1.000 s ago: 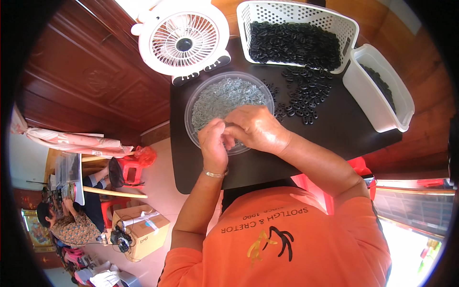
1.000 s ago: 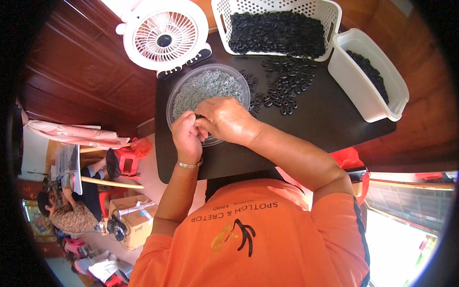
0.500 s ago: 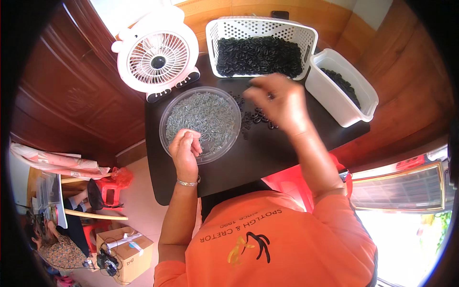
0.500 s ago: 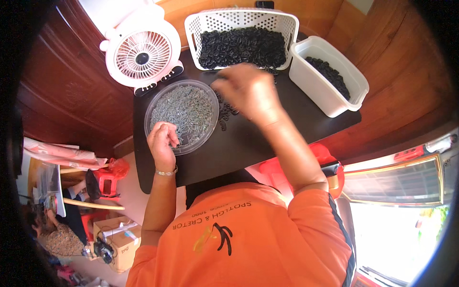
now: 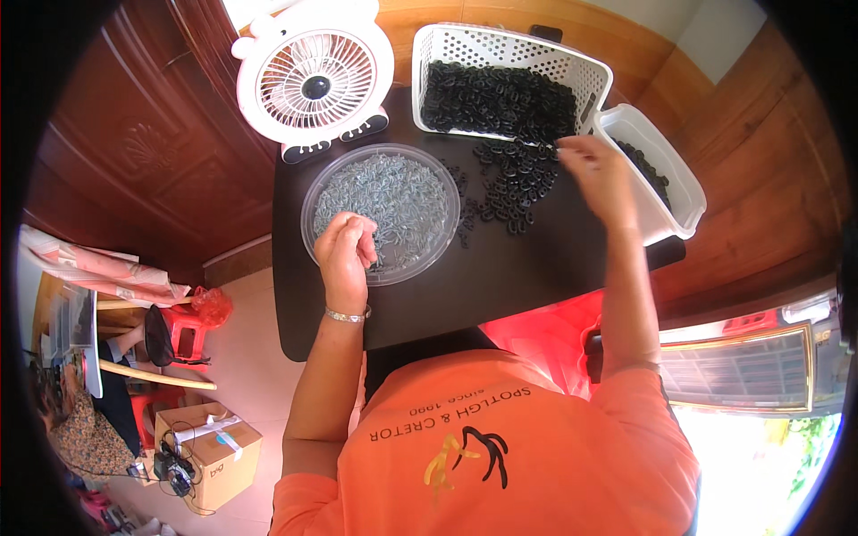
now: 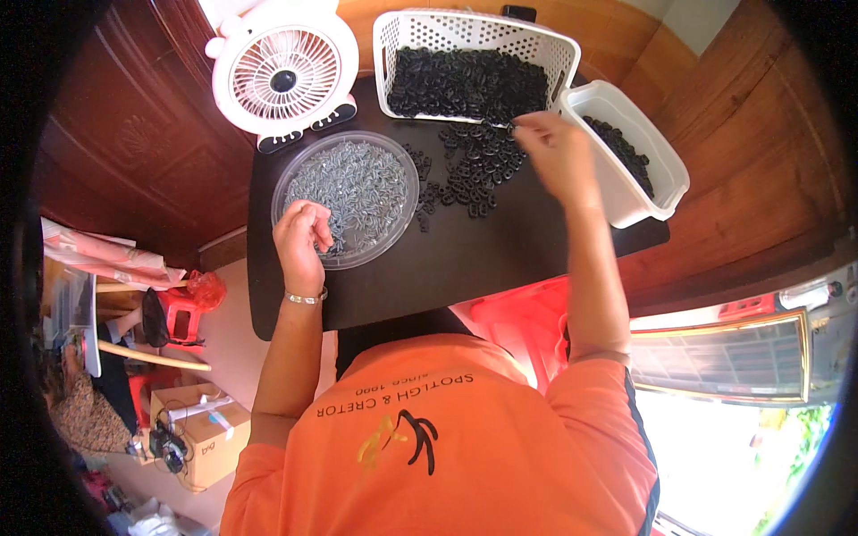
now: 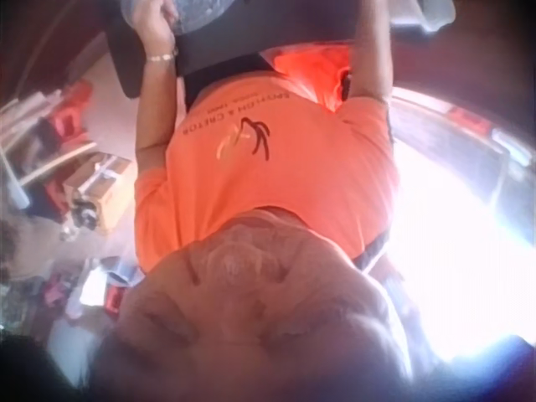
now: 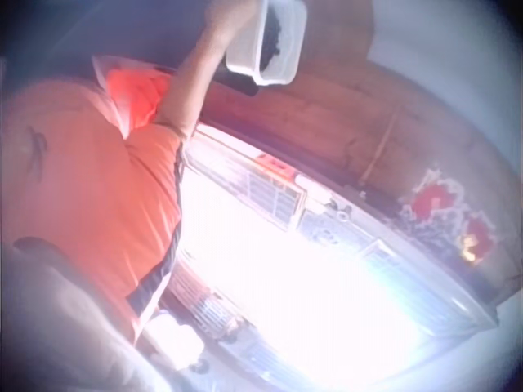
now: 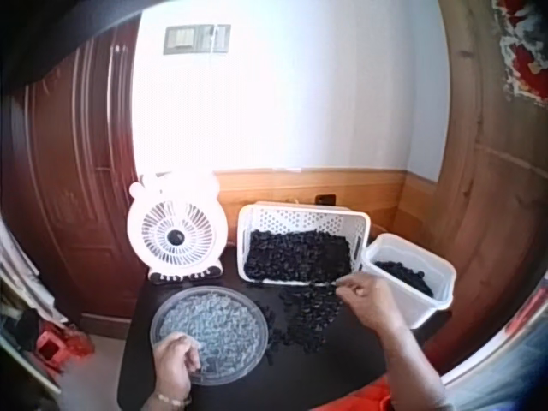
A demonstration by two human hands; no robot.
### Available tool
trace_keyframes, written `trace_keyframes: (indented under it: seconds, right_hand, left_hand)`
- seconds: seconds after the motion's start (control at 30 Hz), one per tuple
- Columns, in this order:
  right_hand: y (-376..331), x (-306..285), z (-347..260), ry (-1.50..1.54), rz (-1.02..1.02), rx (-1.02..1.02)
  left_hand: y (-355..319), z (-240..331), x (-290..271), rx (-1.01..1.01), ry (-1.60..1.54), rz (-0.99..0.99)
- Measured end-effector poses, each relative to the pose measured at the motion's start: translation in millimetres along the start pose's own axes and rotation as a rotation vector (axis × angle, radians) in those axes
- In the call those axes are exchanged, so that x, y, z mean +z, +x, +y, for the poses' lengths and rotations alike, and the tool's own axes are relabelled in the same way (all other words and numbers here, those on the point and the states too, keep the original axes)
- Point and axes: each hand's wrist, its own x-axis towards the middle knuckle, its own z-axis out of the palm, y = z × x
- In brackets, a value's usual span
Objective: The person assembles cord stoppers by taking plastic stopper components and small springs from containers and fitting them together by hand.
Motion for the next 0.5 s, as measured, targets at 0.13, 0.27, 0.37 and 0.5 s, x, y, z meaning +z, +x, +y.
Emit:
trace_keyframes:
  seconds: [0.13, 0.27, 0.37, 0.5]
  right_hand:
    - [6.5, 55.4, -2.7, 0.035, -0.280, -0.132]
    - [22.4, 94.7, 2.6, -0.052, -0.430, -0.170]
    - [27.1, 110.0, -3.2, -0.252, -0.511, -0.207]
    - [27.2, 121.8, -6.1, -0.391, -0.448, -0.331]
  left_hand:
    - [0.8, -0.4, -0.3, -0.006, -0.010, 0.001]
    - [3.0, -2.9, -1.0, -0.011, -0.010, 0.025]
    - [3.5, -3.9, -0.7, -0.042, -0.031, 0.039]
    - [3.4, -5.3, -2.4, -0.029, -0.053, 0.024]
